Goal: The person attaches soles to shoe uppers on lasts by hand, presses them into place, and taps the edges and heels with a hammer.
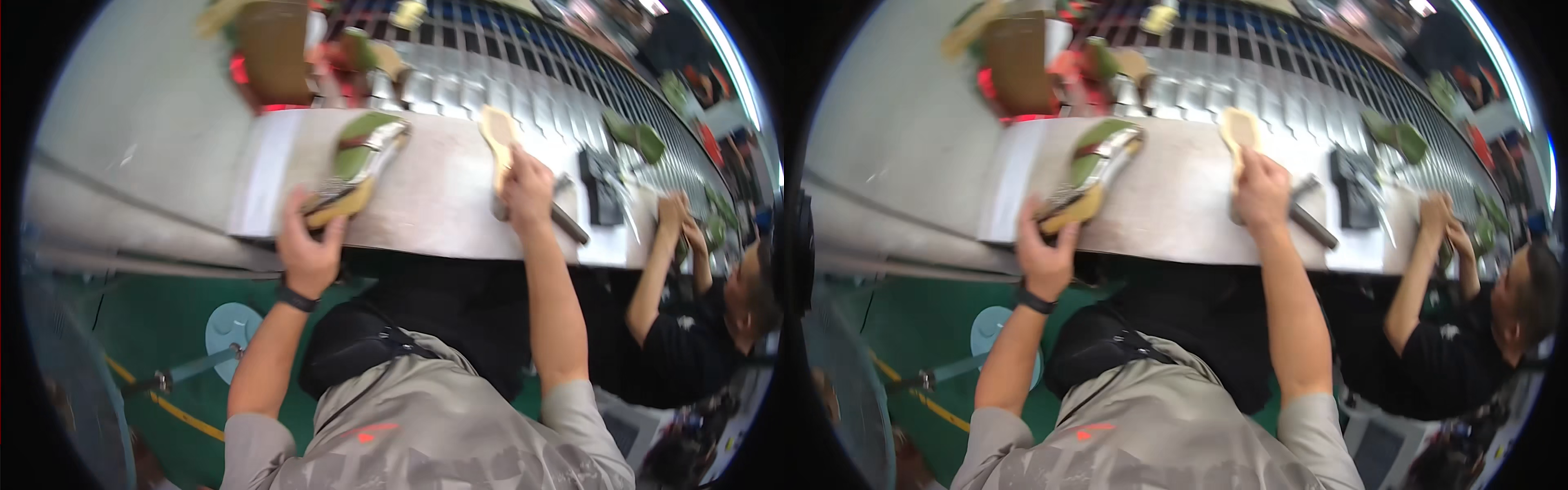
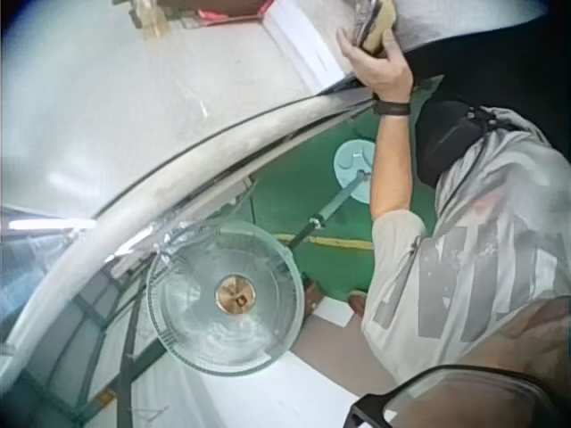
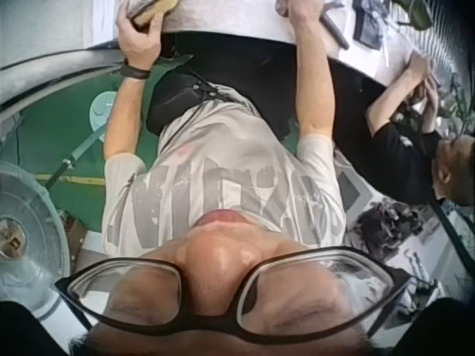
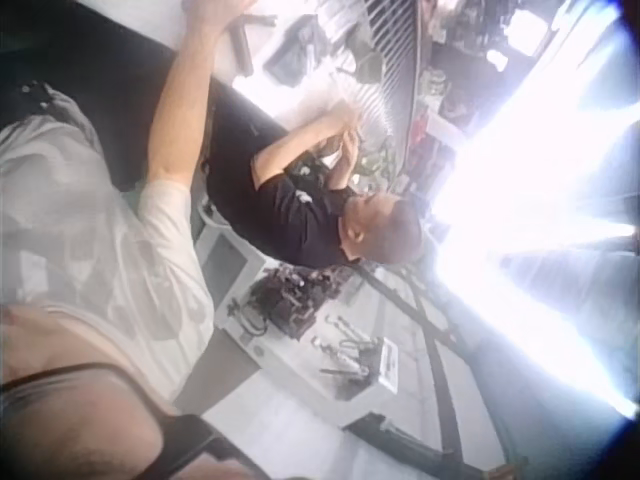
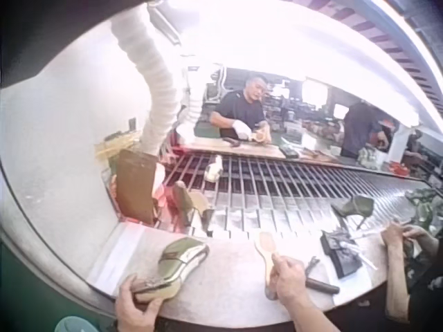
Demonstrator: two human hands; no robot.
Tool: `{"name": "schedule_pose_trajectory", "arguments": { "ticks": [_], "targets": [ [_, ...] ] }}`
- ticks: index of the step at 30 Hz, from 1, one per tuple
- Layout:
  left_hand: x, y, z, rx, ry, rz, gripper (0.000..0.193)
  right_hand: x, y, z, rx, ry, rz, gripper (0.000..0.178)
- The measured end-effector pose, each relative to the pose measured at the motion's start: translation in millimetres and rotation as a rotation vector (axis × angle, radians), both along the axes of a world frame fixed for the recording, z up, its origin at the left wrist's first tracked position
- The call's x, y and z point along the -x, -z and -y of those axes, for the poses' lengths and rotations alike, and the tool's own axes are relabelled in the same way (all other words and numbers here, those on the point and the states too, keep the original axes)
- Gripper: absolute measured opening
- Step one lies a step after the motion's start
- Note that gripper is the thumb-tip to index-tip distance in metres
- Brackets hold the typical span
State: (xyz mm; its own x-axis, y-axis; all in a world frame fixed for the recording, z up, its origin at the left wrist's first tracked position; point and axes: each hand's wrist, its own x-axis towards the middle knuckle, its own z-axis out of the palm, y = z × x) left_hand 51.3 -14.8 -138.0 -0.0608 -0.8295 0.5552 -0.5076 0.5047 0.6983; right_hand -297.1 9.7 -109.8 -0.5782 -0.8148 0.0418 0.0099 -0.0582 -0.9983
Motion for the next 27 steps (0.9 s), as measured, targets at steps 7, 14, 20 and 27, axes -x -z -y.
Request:
{"name": "schedule_pose_trajectory", "arguments": {
  "ticks": [7, 14, 20, 27],
  "targets": [
    [-9.3, -20.5, 7.9, -0.247, 0.282, -0.338, 0.031, -5.0, -15.1, -15.0, -0.071, 0.019, 0.063, 0.047],
    [55.7, -105.8, 66.0, -0.135, 0.291, -0.582, 0.032, -6.3, -0.4, -21.5, -0.056, 0.042, 0.130, 0.033],
    [110.0, -90.0, 76.7, 0.162, 0.561, -0.729, 0.031, -16.8, 19.6, -73.7, -0.098, 0.165, -0.951, 0.025],
    [93.5, -144.5, 86.8, -0.663, 0.903, -0.899, 0.053, -81.0, -0.8, -214.1, 0.123, 0.014, 0.711, 0.056]
  ]
}}
